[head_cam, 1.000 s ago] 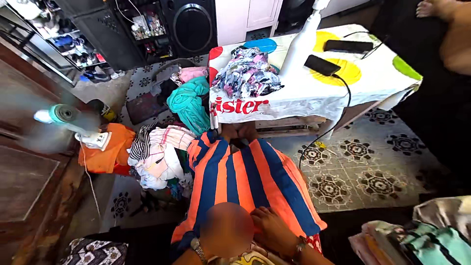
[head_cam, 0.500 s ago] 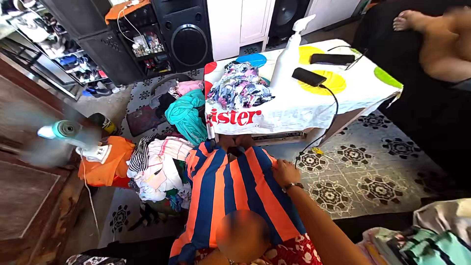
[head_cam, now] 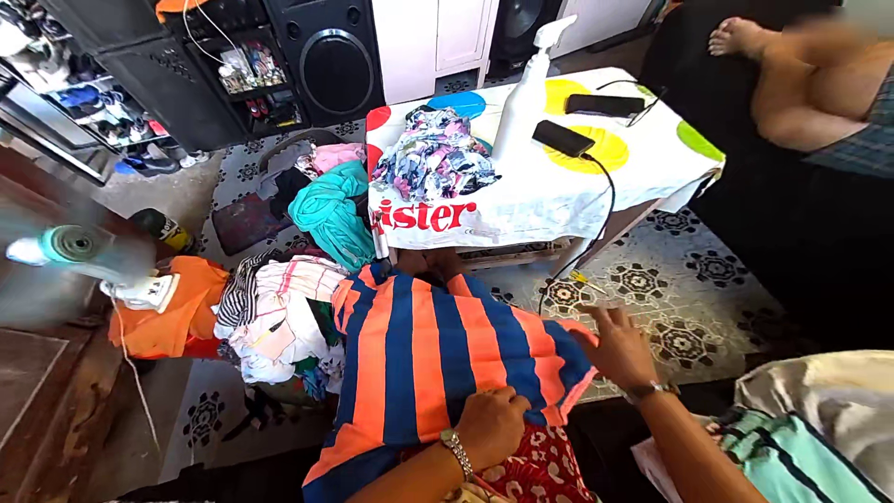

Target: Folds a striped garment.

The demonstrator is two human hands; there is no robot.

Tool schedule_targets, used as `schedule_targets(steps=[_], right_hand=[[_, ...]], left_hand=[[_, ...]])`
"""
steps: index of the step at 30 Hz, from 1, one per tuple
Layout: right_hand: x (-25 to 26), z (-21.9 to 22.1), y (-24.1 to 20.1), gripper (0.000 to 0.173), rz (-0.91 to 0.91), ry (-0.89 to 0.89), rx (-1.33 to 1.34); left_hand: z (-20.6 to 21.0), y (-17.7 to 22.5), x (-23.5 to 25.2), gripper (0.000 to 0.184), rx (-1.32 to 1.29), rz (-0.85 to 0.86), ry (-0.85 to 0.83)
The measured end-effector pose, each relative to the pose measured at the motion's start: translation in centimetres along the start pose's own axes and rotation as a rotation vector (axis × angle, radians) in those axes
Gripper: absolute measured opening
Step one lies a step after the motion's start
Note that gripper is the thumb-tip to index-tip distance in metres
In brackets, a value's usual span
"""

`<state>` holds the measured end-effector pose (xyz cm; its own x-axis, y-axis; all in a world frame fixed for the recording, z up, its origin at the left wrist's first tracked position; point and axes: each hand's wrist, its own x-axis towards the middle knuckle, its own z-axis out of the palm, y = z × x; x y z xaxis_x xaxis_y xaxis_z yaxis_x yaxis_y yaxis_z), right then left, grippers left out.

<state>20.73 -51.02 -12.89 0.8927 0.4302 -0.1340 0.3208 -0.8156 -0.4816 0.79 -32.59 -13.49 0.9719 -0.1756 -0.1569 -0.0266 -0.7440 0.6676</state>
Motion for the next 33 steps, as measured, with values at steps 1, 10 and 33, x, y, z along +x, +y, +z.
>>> schedule_targets(steps=[1,10,33], right_hand=[[-1.4,0.2,-0.9,0.048,-0.134,-0.071,0.071],[-10.5,8.3,-7.4,0.035,-0.322,0.024,-0.081],[-8.7,1.0,-0.8,0.016,-0.396,0.300,0.066]], left_hand=[[-0.6,-0.1,0.0,0.030,-0.088,-0.046,-0.016],[-2.1,-0.6,-1.6,0.030,-0.191,-0.036,0.019],[-8.1,-14.0,-26.1,0.016,0.019,-0.431,0.826]])
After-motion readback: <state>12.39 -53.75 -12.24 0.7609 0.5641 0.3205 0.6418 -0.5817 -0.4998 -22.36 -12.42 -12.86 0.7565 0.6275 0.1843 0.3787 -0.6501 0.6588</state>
